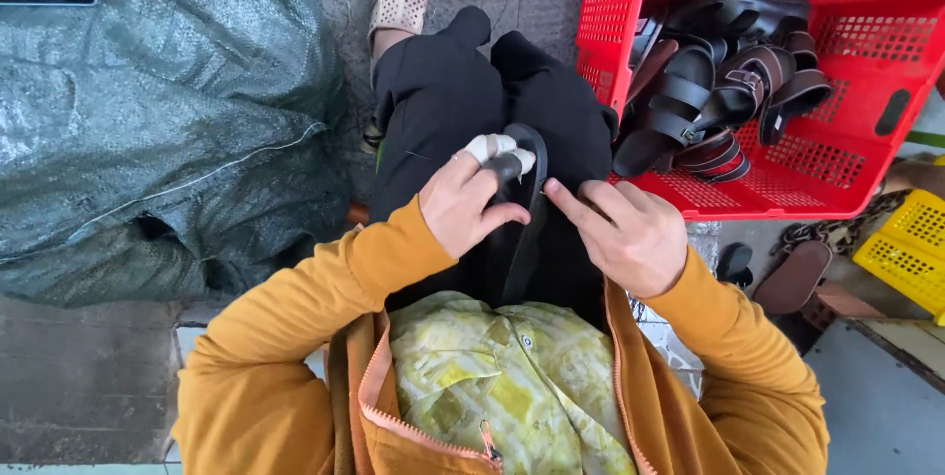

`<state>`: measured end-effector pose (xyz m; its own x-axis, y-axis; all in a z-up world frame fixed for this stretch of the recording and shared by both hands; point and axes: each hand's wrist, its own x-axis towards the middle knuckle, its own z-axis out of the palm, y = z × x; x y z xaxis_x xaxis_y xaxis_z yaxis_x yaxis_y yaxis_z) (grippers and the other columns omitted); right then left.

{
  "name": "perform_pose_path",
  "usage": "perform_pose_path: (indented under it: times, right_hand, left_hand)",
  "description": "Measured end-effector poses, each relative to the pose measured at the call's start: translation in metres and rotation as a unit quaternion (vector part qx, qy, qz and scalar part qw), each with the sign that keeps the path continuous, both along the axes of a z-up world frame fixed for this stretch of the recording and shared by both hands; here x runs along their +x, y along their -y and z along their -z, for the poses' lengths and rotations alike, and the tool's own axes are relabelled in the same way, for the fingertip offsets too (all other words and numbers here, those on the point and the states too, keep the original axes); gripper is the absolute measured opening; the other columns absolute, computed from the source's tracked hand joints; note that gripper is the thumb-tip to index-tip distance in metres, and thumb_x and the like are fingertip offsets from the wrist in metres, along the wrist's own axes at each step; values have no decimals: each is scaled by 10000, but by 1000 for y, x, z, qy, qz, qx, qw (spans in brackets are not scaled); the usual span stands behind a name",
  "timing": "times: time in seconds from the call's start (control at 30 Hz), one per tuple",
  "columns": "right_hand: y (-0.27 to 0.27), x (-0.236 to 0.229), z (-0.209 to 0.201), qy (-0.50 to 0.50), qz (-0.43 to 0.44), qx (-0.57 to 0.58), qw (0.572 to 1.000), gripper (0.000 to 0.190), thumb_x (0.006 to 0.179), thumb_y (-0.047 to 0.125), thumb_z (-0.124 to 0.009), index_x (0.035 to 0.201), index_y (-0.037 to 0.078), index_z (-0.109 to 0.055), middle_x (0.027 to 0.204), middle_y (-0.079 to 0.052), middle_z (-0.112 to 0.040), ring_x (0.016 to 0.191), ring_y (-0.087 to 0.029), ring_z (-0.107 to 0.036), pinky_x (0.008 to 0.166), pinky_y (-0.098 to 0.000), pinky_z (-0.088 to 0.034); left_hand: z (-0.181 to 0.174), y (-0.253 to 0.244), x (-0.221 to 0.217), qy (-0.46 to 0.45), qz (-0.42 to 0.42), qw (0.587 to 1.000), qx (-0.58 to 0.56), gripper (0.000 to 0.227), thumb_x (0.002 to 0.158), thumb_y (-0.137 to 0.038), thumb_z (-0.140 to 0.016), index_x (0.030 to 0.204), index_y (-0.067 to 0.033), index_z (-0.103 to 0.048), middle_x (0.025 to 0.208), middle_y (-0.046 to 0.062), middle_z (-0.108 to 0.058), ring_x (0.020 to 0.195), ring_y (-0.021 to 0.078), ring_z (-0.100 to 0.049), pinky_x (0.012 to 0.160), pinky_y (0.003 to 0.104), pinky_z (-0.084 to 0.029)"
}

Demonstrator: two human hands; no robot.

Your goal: Hand-sewing a rubber sole onto a shoe using a needle and thread while sitting on the floor.

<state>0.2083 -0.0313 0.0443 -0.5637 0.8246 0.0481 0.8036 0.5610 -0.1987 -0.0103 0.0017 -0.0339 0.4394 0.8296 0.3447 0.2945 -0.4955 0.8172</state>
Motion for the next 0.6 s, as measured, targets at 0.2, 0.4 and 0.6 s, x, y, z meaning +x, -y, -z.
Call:
perform_pose_path:
  times: [0.2, 0.4, 0.6]
  right_hand:
    - [-2, -8, 15, 4, -11, 61, 998, 338, 883, 101, -498, 1191, 107, -637, 863, -90, -533, 653, -227, -578, 583, -337, -545]
    - [0, -10, 23, -91, 29, -6, 995, 216, 912, 121, -589, 1117, 57, -611, 906, -97, -589, 706, -265, -636, 594, -371, -556]
    - [1, -13, 8, -113, 77, -82, 987, 299, 865, 97, -675, 1146, 68, -578, 931, -121, -601, 738, -285, -671, 622, -375, -571]
  left_hand:
    - [-17, -18, 7, 52, 6, 999, -12, 517, 765, -455, -732, 964, 5, -609, 898, 152, -531, 839, 356, -653, 784, 383, -559]
    - [-15, -5, 1, 20, -30, 999, -34, 556, 713, -506, -747, 830, -16, -512, 767, 93, -413, 634, 327, -618, 608, 377, -556]
    - [-34, 12, -16, 306, 40, 875, -374, 163, 813, -122, -756, 911, -19, -677, 1119, 137, -566, 630, 139, -679, 421, 153, -504]
